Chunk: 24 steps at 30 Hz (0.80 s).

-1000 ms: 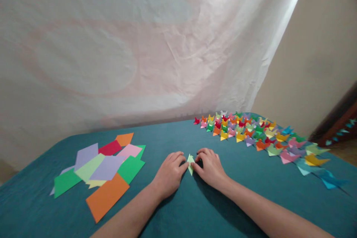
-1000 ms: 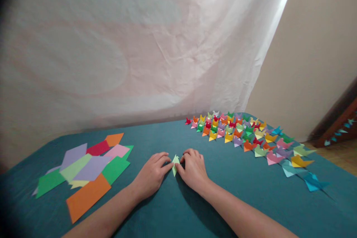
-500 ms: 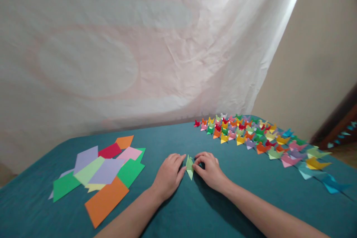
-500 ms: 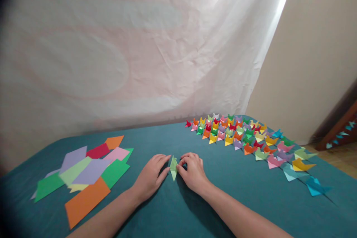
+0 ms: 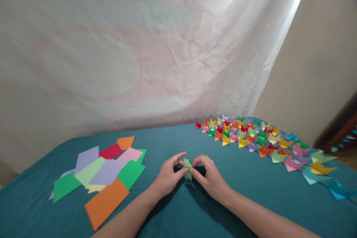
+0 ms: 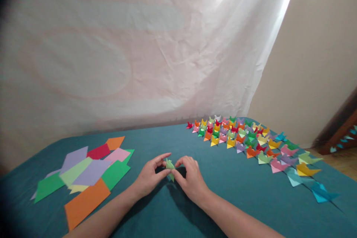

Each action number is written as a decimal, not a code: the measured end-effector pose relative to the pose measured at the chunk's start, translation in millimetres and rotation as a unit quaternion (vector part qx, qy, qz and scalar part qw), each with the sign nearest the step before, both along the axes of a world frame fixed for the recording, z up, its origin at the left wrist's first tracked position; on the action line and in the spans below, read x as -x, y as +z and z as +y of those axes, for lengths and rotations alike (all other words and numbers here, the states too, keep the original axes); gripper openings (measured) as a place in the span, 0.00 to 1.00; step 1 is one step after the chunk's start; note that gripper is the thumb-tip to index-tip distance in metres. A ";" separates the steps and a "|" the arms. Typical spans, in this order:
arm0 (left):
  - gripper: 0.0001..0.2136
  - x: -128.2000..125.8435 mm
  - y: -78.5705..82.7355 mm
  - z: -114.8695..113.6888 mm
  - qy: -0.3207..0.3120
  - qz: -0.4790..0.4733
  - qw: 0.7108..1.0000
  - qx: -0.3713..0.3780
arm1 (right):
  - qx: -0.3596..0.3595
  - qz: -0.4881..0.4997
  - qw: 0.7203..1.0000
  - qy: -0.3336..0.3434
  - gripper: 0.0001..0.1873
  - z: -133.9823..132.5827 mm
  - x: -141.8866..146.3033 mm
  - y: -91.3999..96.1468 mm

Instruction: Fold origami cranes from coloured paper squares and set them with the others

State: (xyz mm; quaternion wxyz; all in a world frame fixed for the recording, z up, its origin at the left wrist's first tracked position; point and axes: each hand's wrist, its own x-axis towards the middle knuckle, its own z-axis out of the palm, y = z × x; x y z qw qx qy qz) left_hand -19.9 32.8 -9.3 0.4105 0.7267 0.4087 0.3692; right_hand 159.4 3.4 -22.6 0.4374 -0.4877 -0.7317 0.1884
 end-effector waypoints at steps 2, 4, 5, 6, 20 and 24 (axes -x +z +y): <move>0.24 -1.7 1.3 -1.6 0.002 -0.025 0.999 0.019 | 0.026 0.017 0.999 -0.004 0.08 -1.1 0.7 0.4; 0.23 -2.8 1.4 -2.4 0.001 -0.044 0.999 0.033 | 0.054 0.033 0.998 0.009 0.07 -2.0 1.4 2.2; 0.23 -3.2 0.9 -2.6 0.000 -0.050 0.998 0.037 | 0.063 0.041 0.997 0.020 0.06 -2.5 1.7 3.6; 0.23 -3.5 0.4 -2.6 -0.004 -0.054 0.998 0.042 | 0.067 0.048 0.996 0.029 0.07 -2.9 1.9 5.3; 0.11 3.4 11.7 -12.2 0.051 0.189 0.915 -0.353 | -0.151 -0.129 0.980 0.012 0.06 -4.6 1.0 6.3; 0.06 3.2 11.9 -12.0 0.056 0.161 0.924 -0.342 | -0.171 -0.090 0.981 0.033 0.06 -4.7 -0.4 9.6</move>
